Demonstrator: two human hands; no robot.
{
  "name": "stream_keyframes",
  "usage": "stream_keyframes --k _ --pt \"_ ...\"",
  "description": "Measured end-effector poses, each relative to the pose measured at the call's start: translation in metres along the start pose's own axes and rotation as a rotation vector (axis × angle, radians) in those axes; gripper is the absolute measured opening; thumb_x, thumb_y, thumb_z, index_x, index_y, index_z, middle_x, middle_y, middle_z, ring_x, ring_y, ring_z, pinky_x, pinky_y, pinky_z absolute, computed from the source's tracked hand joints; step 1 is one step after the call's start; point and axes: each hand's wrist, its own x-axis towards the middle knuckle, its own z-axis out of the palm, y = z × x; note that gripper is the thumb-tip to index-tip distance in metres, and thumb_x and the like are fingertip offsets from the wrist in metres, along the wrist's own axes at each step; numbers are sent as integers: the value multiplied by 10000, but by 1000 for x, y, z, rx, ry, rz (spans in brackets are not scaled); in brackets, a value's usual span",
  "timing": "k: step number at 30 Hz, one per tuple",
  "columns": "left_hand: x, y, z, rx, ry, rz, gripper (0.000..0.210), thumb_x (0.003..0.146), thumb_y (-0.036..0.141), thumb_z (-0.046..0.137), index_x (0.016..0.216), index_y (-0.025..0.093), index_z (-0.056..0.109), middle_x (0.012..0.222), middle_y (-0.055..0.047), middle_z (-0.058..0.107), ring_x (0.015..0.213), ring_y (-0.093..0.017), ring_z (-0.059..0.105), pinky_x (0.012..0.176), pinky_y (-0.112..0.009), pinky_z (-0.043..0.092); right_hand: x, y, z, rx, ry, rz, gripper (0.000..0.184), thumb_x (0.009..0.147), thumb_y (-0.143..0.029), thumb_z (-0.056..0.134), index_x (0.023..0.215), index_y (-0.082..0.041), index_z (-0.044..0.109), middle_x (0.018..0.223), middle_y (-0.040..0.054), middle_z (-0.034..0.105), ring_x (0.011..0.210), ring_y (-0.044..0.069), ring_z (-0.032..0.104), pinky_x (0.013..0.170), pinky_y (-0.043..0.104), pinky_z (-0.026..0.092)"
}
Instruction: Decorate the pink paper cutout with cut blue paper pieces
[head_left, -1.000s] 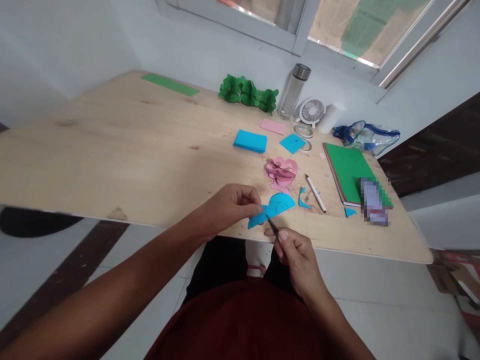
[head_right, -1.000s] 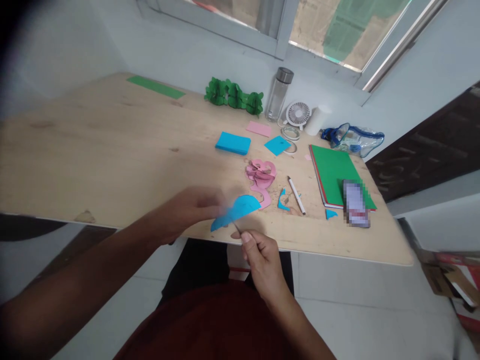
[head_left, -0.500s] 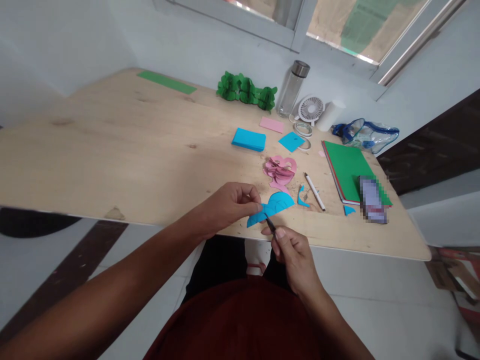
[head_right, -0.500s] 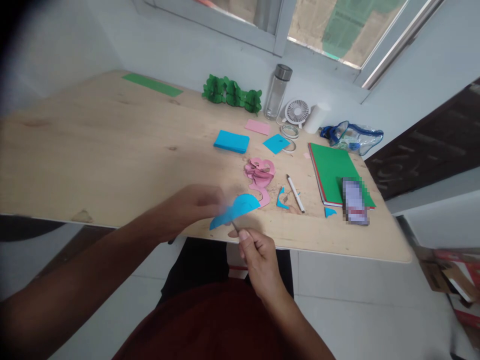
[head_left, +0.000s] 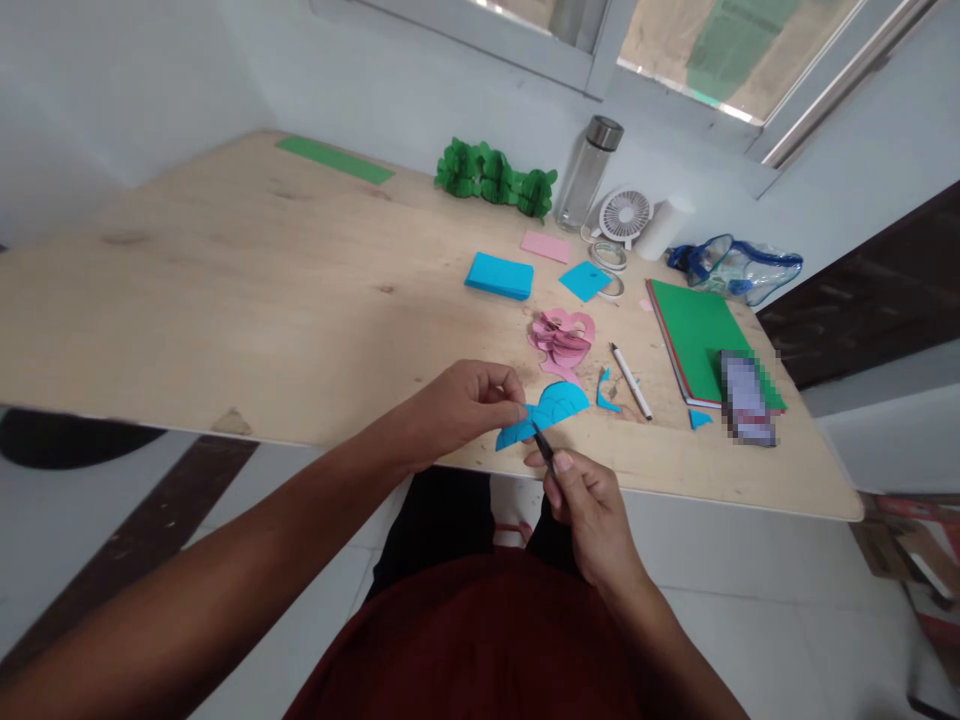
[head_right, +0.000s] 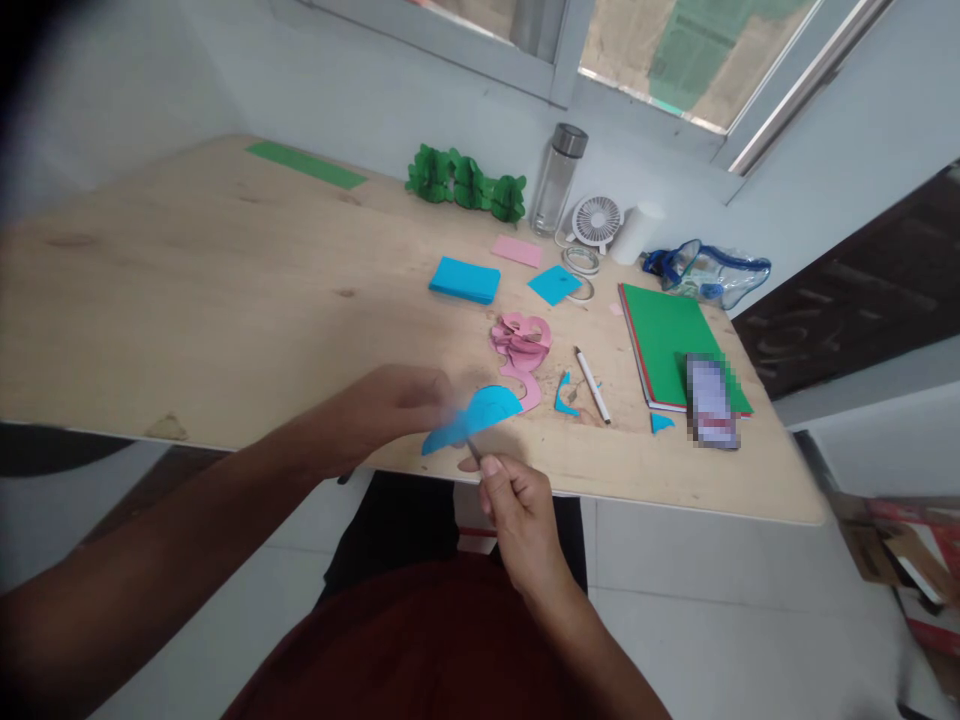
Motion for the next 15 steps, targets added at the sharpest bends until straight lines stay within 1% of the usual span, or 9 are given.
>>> stream_keyframes --k 4,8,12,15 --pt "1 -1 0 2 -8 9 180 689 193 600 538 156 510 531 54 498 551 -85 452 555 -209 361 1 0 0 3 10 5 449 894 -503 487 680 -143 649 530 -43 360 484 70 287 451 223 183" --pt "1 0 1 12 -20 14 177 685 197 601 538 157 510 531 53 499 554 -86 447 554 -210 358 1 0 0 13 10 12 432 893 -502 489 699 -147 640 530 -44 366 481 70 284 452 221 184" --pt "1 2 1 27 -14 22 196 678 204 596 519 161 490 520 57 473 541 -82 427 543 -208 349 0 1 0 15 14 5 475 889 -508 494 584 -149 552 530 -40 369 482 67 288 456 220 191" --pt "1 2 1 34 -19 28 191 676 213 592 521 164 492 525 54 480 543 -86 432 548 -213 354 0 1 0 15 14 7 501 887 -513 492 541 -152 505 524 -39 365 477 66 285 455 220 188"
